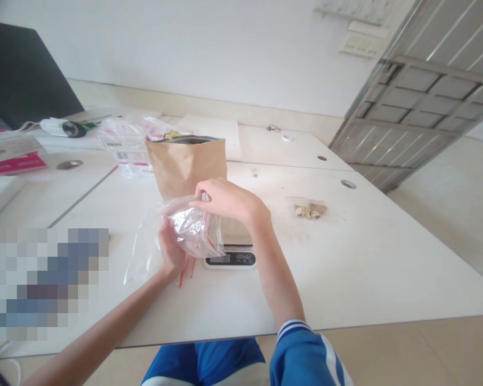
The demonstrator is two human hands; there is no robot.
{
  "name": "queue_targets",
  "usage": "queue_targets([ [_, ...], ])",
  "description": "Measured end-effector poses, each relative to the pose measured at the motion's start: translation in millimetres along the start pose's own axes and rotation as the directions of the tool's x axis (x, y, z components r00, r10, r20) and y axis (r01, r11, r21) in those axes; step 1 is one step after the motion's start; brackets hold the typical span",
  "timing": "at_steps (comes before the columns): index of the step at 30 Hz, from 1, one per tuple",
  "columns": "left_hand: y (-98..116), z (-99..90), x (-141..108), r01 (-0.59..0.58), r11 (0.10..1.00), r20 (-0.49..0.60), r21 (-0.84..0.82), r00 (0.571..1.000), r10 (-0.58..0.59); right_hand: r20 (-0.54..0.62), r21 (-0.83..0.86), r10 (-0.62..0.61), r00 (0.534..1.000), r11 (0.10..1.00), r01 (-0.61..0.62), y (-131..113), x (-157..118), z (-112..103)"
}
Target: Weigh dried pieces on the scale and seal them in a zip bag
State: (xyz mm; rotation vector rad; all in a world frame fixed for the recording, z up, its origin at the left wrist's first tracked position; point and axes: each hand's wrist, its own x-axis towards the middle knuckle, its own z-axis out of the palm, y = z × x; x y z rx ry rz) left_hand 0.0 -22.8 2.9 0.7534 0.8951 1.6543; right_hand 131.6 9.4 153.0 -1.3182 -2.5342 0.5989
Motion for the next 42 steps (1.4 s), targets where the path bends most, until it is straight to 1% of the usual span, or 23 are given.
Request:
queue_targets([
  [2, 1, -2.1, -1, 0.009, 0.998, 0.026, 0.066, 1.000, -0.011, -0.009, 0.006, -0.031, 0.999, 1.000, 0.031, 4, 1, -2],
  [4, 1, -4.6, -2, -0.015, 0.982, 0.030, 0.187, 1.000, 0.009, -0.043, 0.029, -0.066, 0.997, 0.997, 0.068, 7, 2, -5],
  [6, -1, -6.7, -2, -0.106, 0.938, 0.008, 0.329, 0.994, 0.109, -0.065, 0.067, -0.078, 0.995, 0.994, 0.082, 10, 2, -8],
  [8, -2, -7.8, -3, -0.185, 0.873, 0.006, 0.451, 0.979, 0.205, -0.087, 0.104, -0.074, 0.993, 0.991, 0.083, 11, 1, -12],
  [9, -3, -7.6, -4, -0.205, 0.849, 0.021, 0.487, 0.975, 0.223, -0.105, 0.115, -0.065, 0.992, 0.990, 0.077, 12, 0, -13],
  [11, -2, -6.0, -5, -0.230, 0.832, 0.063, 0.505, 0.971, 0.231, -0.147, 0.122, -0.036, 0.988, 0.991, 0.055, 14, -3, -16],
  [13, 3, -3.5, -7, -0.282, 0.806, 0.097, 0.520, 0.957, 0.272, -0.184, 0.128, -0.004, 0.983, 0.991, 0.028, 16, -6, -19],
  [15, 13, -2.1, -8, -0.331, 0.726, 0.120, 0.603, 0.937, 0.327, -0.195, 0.138, 0.024, 0.980, 0.990, 0.003, 20, -9, -23],
  [17, 26, -3.9, -8, -0.334, 0.631, 0.141, 0.700, 0.931, 0.336, -0.199, 0.131, 0.056, 0.978, 0.991, -0.030, 24, -13, -26],
  [18, 33, -6.0, -8, -0.313, 0.614, 0.145, 0.725, 0.940, 0.308, -0.202, 0.122, 0.074, 0.976, 0.991, -0.050, 25, -14, -27],
  [19, 39, -8.7, -8, -0.284, 0.620, 0.135, 0.732, 0.952, 0.276, -0.207, 0.115, 0.088, 0.974, 0.991, -0.065, 26, -15, -27],
  [21, 48, -13.8, -7, -0.235, 0.667, 0.113, 0.707, 0.968, 0.223, -0.200, 0.124, 0.084, 0.976, 0.991, -0.060, 25, -15, -27],
  [23, 54, -16.1, -6, -0.213, 0.728, 0.123, 0.651, 0.977, 0.175, -0.167, 0.161, 0.029, 0.986, 0.987, -0.002, 21, -13, -25],
  [26, 60, -13.1, -3, -0.185, 0.794, 0.154, 0.578, 0.981, 0.116, -0.109, 0.213, -0.085, 0.990, 0.971, 0.107, 10, -5, -17],
  [28, 63, -10.3, 0, -0.132, 0.835, 0.124, 0.534, 0.989, 0.078, -0.072, 0.232, -0.135, 0.988, 0.961, 0.148, 4, 0, -11],
  [30, 68, -9.8, 2, -0.095, 0.866, 0.080, 0.491, 0.995, 0.064, -0.024, 0.267, -0.151, 0.988, 0.952, 0.152, 1, 6, -6],
  [33, 76, -14.3, 3, -0.106, 0.869, 0.054, 0.484, 0.994, 0.091, 0.050, 0.358, -0.158, 0.986, 0.924, 0.130, 4, 16, 1],
  [35, 83, -18.5, 2, -0.111, 0.857, 0.040, 0.503, 0.994, 0.105, 0.063, 0.420, -0.161, 0.985, 0.899, 0.120, 8, 24, 7],
  [37, 89, -22.1, 0, -0.103, 0.859, -0.016, 0.502, 0.992, 0.129, 0.048, 0.494, -0.141, 0.989, 0.864, 0.099, 11, 29, 13],
  [39, 93, -25.5, -1, -0.104, 0.868, -0.099, 0.486, 0.980, 0.172, 0.069, 0.587, -0.107, 0.992, 0.809, 0.047, 9, 31, 22],
  [40, 95, -27.1, -1, -0.109, 0.873, -0.140, 0.475, 0.970, 0.197, 0.112, 0.630, -0.101, 0.989, 0.776, 0.007, 8, 30, 27],
  [42, 95, -30.5, 0, -0.127, 0.876, -0.192, 0.465, 0.952, 0.240, 0.227, 0.681, -0.110, 0.968, 0.728, -0.076, 4, 23, 42],
])
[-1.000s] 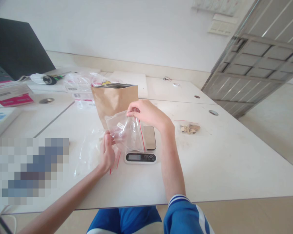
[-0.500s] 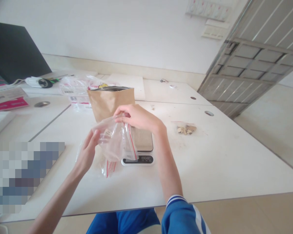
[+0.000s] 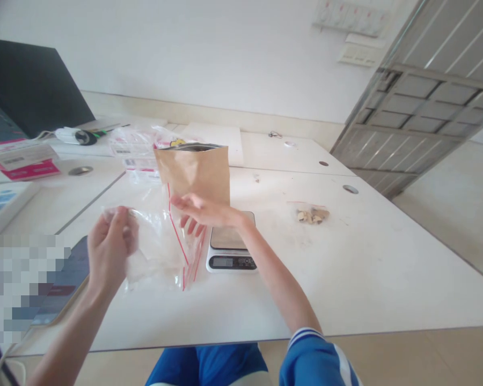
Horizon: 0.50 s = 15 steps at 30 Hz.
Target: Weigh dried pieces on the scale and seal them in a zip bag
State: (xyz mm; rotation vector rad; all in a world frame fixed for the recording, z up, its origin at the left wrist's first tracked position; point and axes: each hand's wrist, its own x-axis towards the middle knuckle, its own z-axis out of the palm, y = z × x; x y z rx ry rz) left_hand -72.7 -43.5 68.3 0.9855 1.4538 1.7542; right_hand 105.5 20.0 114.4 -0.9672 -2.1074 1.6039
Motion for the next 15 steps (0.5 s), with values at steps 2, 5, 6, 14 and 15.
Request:
queue_targets([
  [2, -3, -2.3, 2, -0.009, 1.000, -0.017, 0.006, 1.000, 0.009, 0.079, 0.034, 0.039, 0.996, 0.999, -0.042, 12, -4, 18],
  [5, -11, -6.6, 4, -0.036, 0.995, 0.027, 0.090, 0.999, 0.033, 0.143, 0.202, 0.033, 0.989, 0.978, -0.062, 36, -9, 47],
  [6, -14, -8.5, 6, -0.058, 0.988, 0.051, 0.143, 0.997, 0.051, 0.136, 0.291, 0.033, 0.990, 0.954, -0.072, 44, -10, 56],
  [14, -33, -24.1, 18, -0.218, 0.837, 0.267, 0.502, 0.959, 0.089, 0.014, 0.379, 0.136, 0.991, 0.916, -0.131, 65, -47, 70],
  [15, -37, -24.6, 20, -0.235, 0.787, 0.272, 0.570, 0.958, 0.089, -0.031, 0.311, 0.140, 0.990, 0.942, -0.124, 65, -56, 62],
])
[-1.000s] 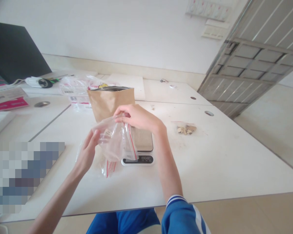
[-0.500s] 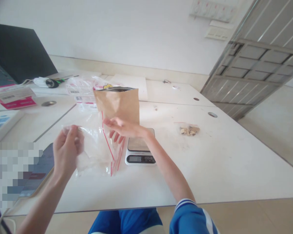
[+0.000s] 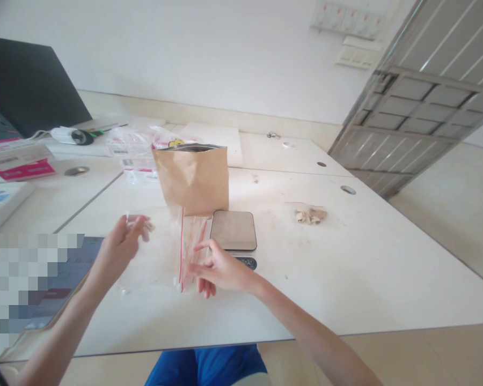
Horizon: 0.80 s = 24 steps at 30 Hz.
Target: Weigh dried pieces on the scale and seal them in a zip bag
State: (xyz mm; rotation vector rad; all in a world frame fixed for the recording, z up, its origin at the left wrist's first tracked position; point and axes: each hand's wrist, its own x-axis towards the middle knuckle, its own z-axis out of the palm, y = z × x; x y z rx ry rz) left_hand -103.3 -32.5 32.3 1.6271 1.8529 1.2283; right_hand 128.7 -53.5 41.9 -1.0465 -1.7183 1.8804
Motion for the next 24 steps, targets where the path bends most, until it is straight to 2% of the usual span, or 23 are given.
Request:
queue_targets([
  [2, -7, 5.0, 3, -0.036, 0.974, -0.003, 0.222, 0.999, 0.038, -0.184, -0.215, -0.086, 0.979, 0.976, 0.045, -1, -18, -27],
  [3, -10, 7.9, 5, -0.080, 0.941, -0.017, 0.328, 0.996, 0.090, -0.317, -0.346, -0.162, 0.935, 0.937, 0.045, 0, -26, -45],
  [4, -12, 10.6, 7, -0.132, 0.901, -0.046, 0.413, 0.985, 0.165, -0.436, -0.491, -0.258, 0.862, 0.871, 0.013, 1, -33, -64],
  [5, -12, 12.7, 9, -0.183, 0.863, -0.081, 0.471, 0.965, 0.249, -0.530, -0.615, -0.360, 0.768, 0.787, -0.056, 5, -40, -86],
  [6, -11, 13.8, 10, -0.228, 0.833, -0.114, 0.504, 0.939, 0.325, -0.585, -0.708, -0.453, 0.672, 0.690, -0.151, 9, -46, -107],
  [7, -9, 13.7, 10, -0.258, 0.810, -0.138, 0.527, 0.914, 0.381, -0.603, -0.768, -0.525, 0.600, 0.586, -0.259, 14, -51, -129],
  [9, 0, 10.9, 6, -0.312, 0.771, -0.101, 0.555, 0.894, 0.435, -0.645, -0.763, -0.558, 0.522, 0.436, -0.477, 28, -59, -167],
  [10, 5, 9.2, 1, -0.364, 0.748, -0.027, 0.555, 0.891, 0.453, -0.678, -0.729, -0.529, 0.510, 0.392, -0.562, 35, -61, -183],
  [12, 11, 8.2, -11, -0.516, 0.698, 0.195, 0.496, 0.850, 0.489, -0.746, -0.653, -0.457, 0.484, 0.359, -0.667, 47, -63, -206],
  [14, 7, 13.1, -24, -0.594, 0.667, 0.351, 0.449, 0.804, 0.480, -0.768, -0.635, -0.389, 0.509, 0.352, -0.688, 57, -63, -217],
  [16, -7, 23.0, -32, -0.623, 0.624, 0.390, 0.472, 0.782, 0.486, -0.758, -0.651, -0.352, 0.549, 0.356, -0.670, 62, -62, -220],
  [18, -25, 33.2, -35, -0.666, 0.577, 0.418, 0.473, 0.746, 0.519, -0.752, -0.659, -0.344, 0.563, 0.364, -0.658, 63, -62, -216],
  [22, -44, 40.4, -29, -0.648, 0.591, 0.416, 0.481, 0.762, 0.497, -0.769, -0.639, -0.328, 0.548, 0.397, -0.659, 59, -72, -198],
  [24, -43, 37.1, -25, -0.670, 0.591, 0.462, 0.450, 0.740, 0.488, -0.787, -0.616, -0.311, 0.533, 0.451, -0.646, 53, -81, -183],
])
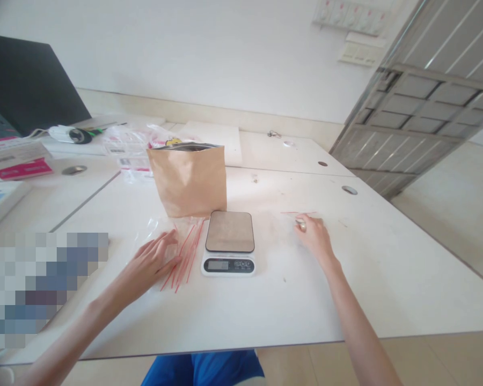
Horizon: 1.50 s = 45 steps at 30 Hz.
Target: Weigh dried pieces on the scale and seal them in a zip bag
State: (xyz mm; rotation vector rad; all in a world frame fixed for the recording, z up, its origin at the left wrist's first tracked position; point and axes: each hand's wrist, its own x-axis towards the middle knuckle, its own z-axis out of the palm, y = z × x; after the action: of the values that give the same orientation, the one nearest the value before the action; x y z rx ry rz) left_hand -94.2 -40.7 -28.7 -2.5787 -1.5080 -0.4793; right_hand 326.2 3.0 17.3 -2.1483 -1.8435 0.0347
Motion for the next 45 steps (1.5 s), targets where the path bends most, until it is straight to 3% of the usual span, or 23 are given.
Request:
queue_targets([
  [3, -1, -9.9, 3, -0.028, 0.999, 0.054, -0.022, 0.998, 0.029, -0.011, 0.299, 0.054, 0.998, 0.953, -0.048, -18, -26, -22],
  [6, -1, -19.0, 6, -0.031, 0.998, 0.069, -0.063, 0.997, 0.036, 0.000, 0.615, 0.040, 0.999, 0.788, -0.031, -45, -52, -49],
  [8, 3, -26.2, 10, 0.011, 0.995, 0.033, -0.102, 0.999, -0.008, 0.071, 0.777, 0.033, 0.997, 0.625, -0.076, -67, -66, -64],
  [11, 20, -43.2, 15, 0.195, 0.954, -0.107, -0.229, 0.969, -0.224, 0.263, 0.917, -0.032, 0.964, 0.320, -0.239, -101, -81, -76],
  [13, 39, -58.2, 17, 0.245, 0.865, -0.153, -0.438, 0.928, -0.340, 0.389, 0.916, -0.107, 0.915, 0.152, -0.371, -122, -85, -74],
  [14, 50, -65.7, 17, 0.241, 0.777, -0.080, -0.582, 0.933, -0.350, 0.446, 0.895, -0.141, 0.884, 0.095, -0.437, -133, -86, -70],
  [17, 75, -82.9, 15, 0.259, 0.420, 0.223, -0.870, 0.966, -0.133, 0.572, 0.813, -0.197, 0.796, 0.013, -0.582, -158, -85, -52],
  [19, 84, -87.5, 14, 0.339, 0.225, 0.334, -0.913, 0.941, -0.061, 0.573, 0.815, -0.188, 0.798, 0.029, -0.578, -171, -83, -37],
  [20, 86, -87.9, 13, 0.374, 0.137, 0.367, -0.917, 0.927, -0.071, 0.517, 0.856, -0.145, 0.844, 0.064, -0.514, -175, -82, -30],
  [22, 88, -86.0, 13, 0.389, -0.007, 0.384, -0.921, 0.907, -0.172, 0.261, 0.942, 0.041, 0.965, 0.207, -0.263, -183, -86, -18],
  [24, 90, -82.3, 14, 0.354, -0.066, 0.356, -0.933, 0.885, -0.299, -0.058, 0.914, 0.171, 0.984, 0.405, -0.016, -191, -96, -10],
  [25, 91, -80.2, 14, 0.343, -0.060, 0.341, -0.938, 0.872, -0.350, -0.140, 0.881, 0.149, 0.979, 0.470, 0.054, -195, -103, -7],
  [27, 93, -76.1, 14, 0.334, -0.018, 0.312, -0.942, 0.856, -0.412, -0.102, 0.869, -0.043, 0.994, 0.482, 0.110, -204, -117, -5],
  [30, 98, -71.0, 13, 0.317, 0.028, 0.266, -0.948, 0.838, -0.477, 0.041, 0.918, -0.281, 0.959, 0.390, 0.075, -217, -132, -5],
  [33, 100, -67.8, 11, 0.303, 0.058, 0.236, -0.951, 0.834, -0.499, 0.076, 0.926, -0.310, 0.948, 0.374, 0.048, -224, -134, -5],
  [37, 98, -66.8, 9, 0.287, 0.140, 0.195, -0.948, 0.866, -0.460, 0.094, 0.888, -0.376, 0.922, 0.450, 0.093, -221, -128, -9],
  [43, 95, -64.9, 16, 0.366, 0.055, 0.310, -0.929, 0.851, -0.423, 0.108, 0.846, -0.438, 0.893, 0.513, 0.149, -219, -123, -12],
  [45, 94, -63.3, 17, 0.366, 0.086, 0.297, -0.927, 0.853, -0.428, 0.112, 0.844, -0.433, 0.894, 0.517, 0.145, -220, -121, -10],
])
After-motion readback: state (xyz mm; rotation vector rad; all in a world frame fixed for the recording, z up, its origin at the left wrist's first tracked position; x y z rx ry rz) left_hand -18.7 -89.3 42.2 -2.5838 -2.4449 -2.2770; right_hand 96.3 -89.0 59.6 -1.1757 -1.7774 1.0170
